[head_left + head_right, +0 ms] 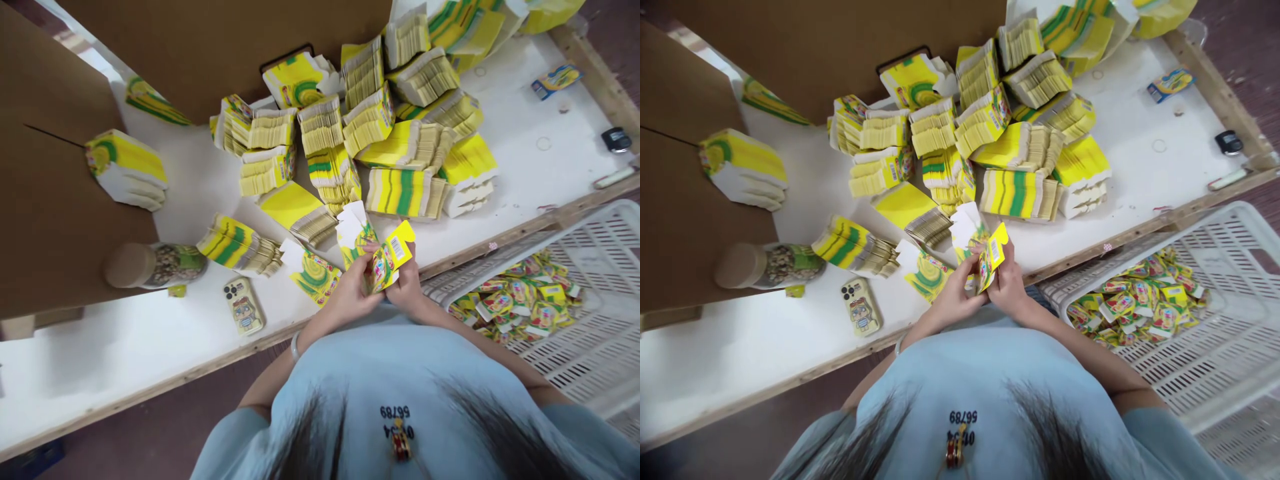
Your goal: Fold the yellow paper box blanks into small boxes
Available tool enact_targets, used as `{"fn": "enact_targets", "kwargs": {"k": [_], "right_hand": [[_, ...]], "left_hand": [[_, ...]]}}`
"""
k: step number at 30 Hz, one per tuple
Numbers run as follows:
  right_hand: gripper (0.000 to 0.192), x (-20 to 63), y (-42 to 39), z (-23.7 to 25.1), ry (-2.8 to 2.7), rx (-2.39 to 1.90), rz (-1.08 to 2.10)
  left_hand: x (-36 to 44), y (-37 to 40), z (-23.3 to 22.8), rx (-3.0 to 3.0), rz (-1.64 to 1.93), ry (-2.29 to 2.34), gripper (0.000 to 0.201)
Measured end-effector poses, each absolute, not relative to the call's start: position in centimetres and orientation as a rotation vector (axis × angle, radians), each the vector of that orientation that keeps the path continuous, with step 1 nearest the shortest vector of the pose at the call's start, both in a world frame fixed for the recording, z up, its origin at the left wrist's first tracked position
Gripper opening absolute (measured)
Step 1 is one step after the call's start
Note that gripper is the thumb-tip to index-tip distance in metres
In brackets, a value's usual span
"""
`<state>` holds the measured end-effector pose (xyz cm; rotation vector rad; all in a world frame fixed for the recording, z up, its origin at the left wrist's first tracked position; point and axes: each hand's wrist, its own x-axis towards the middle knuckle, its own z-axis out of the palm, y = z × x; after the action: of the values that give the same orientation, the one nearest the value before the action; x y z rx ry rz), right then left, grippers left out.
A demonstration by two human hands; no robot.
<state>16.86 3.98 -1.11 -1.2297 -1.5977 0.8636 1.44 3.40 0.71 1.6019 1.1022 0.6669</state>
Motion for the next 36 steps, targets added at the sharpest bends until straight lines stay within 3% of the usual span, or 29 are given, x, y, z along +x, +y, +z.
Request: {"fn": "enact_targets", "kwargs": {"k": [6,11,14,17,20,22,31,34,36], "right_hand": [[0.042,18.7,5.3,0.7,-1.723,-1.184,1.178],[0.060,19.9,6.3,2.5,-1.649,-0.964,1.598],[0.050,19.6,6.1,2.5,-1.463,-0.999,1.709],[0.040,19.2,5.7,2.2,-1.305,-1.011,1.718],[0.043,19.2,5.4,1.8,-1.228,-0.998,1.726],[0.043,19.3,5.1,1.7,-1.211,-1.038,1.734],[0.062,18.1,3.4,1.2,-0.995,-1.317,1.480],[0.059,18.1,2.8,0.5,-0.990,-1.376,1.353],[0.051,18.5,2.5,0.2,-1.004,-1.379,1.376]], "left_hand": [[1.1,3.2,1.0,1.711,0.712,1.185,0.080],[0.4,3.5,1.8,1.976,0.547,1.119,0.074],[0.8,3.5,2.3,1.930,0.535,1.098,0.071],[1.2,3.3,2.8,1.694,0.558,1.080,0.058],[1.3,3.0,3.1,1.457,0.573,1.040,0.036],[1.3,2.9,3.0,1.343,0.575,1.022,0.033],[2.1,2.2,0.8,1.030,0.705,1.045,0.053],[2.0,1.3,0.0,1.028,0.868,1.211,0.074],[1.4,1.0,-0.2,1.079,0.860,1.230,0.077]]}}
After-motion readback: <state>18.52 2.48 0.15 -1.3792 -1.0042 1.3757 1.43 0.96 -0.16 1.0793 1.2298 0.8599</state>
